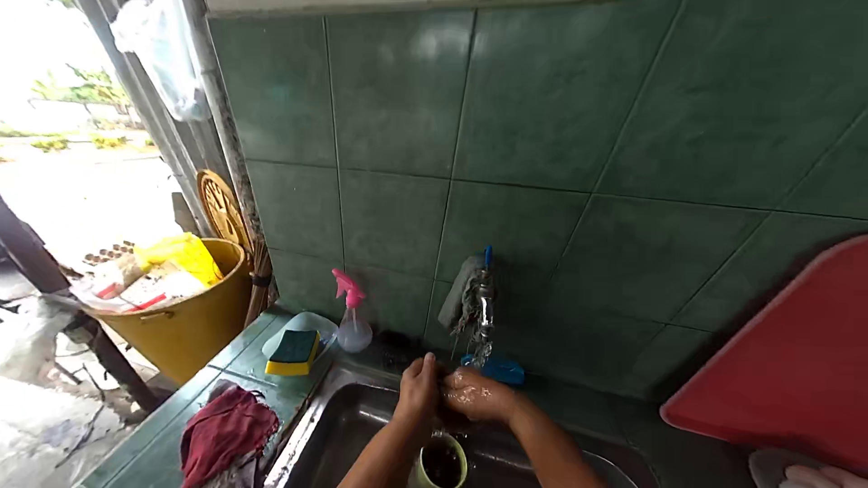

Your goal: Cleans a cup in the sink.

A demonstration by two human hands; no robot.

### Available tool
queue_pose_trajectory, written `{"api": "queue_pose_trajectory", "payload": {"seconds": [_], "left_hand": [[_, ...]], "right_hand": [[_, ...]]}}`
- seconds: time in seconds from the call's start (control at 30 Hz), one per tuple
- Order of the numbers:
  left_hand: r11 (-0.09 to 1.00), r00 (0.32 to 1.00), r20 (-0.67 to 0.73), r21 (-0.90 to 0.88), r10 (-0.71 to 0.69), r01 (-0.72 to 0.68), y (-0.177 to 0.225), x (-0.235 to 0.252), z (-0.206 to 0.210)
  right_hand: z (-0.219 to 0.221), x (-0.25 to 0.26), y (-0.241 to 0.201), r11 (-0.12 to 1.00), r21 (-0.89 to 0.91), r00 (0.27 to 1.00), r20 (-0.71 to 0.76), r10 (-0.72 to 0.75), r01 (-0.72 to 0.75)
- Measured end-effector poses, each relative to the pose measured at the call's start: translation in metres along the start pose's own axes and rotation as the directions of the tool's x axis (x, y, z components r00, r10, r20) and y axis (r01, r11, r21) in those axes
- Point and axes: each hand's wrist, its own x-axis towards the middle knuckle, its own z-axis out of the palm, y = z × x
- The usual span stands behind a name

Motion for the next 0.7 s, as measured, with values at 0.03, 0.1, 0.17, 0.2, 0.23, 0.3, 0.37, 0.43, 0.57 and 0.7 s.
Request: {"api": "queue_pose_trajectory", "payload": {"seconds": [0.03, 0.1, 0.17, 0.2, 0.23, 0.3, 0.37, 0.43, 0.57, 0.7], "left_hand": [[0.979, 0.989, 0.091, -0.156, -0.115, 0.129, -0.016, -0.001, 0.000], [0.930, 0.937, 0.315, -0.279, -0.148, 0.240, -0.037, 0.002, 0.002], [0.930, 0.886, 0.458, -0.290, -0.071, 0.225, -0.049, 0.012, 0.009], [0.933, 0.876, 0.481, -0.294, -0.042, 0.206, -0.052, 0.016, 0.014], [0.933, 0.882, 0.471, -0.302, -0.035, 0.198, -0.052, 0.020, 0.020], [0.963, 0.913, 0.405, -0.222, -0.052, 0.153, -0.048, 0.017, 0.024], [0.977, 0.919, 0.387, 0.215, -0.082, -0.003, -0.035, 0.007, 0.014], [0.724, 0.816, 0.521, 0.660, -0.251, -0.200, -0.014, 0.006, 0.012], [0.568, 0.643, 0.703, 0.675, -0.304, -0.471, -0.005, 0.023, 0.025], [0.975, 0.829, 0.554, 0.213, -0.073, -0.056, 0.012, -0.002, 0.022]], "right_hand": [[-0.002, -0.004, 0.001, 0.997, -0.057, 0.997, 0.056, -0.046, 0.049], [-0.005, -0.008, 0.009, 0.993, -0.023, 0.991, 0.076, -0.110, 0.112], [-0.005, -0.009, 0.021, 0.982, 0.119, 0.989, -0.051, -0.139, 0.144], [-0.003, -0.008, 0.028, 0.966, 0.171, 0.972, -0.166, -0.165, 0.193], [0.001, -0.005, 0.037, 0.942, 0.182, 0.929, -0.296, -0.221, 0.282], [0.012, 0.009, 0.053, 0.863, 0.049, 0.783, -0.451, -0.429, 0.502], [0.025, 0.019, 0.058, 0.819, -0.150, 0.725, -0.396, -0.564, 0.554], [0.024, 0.018, 0.048, 0.906, -0.229, 0.862, -0.294, -0.414, 0.357], [0.003, 0.022, 0.047, 0.946, 0.283, 0.986, -0.096, -0.136, 0.158], [0.042, 0.031, 0.070, 0.289, 0.813, 0.862, -0.484, -0.149, 0.506]]}}
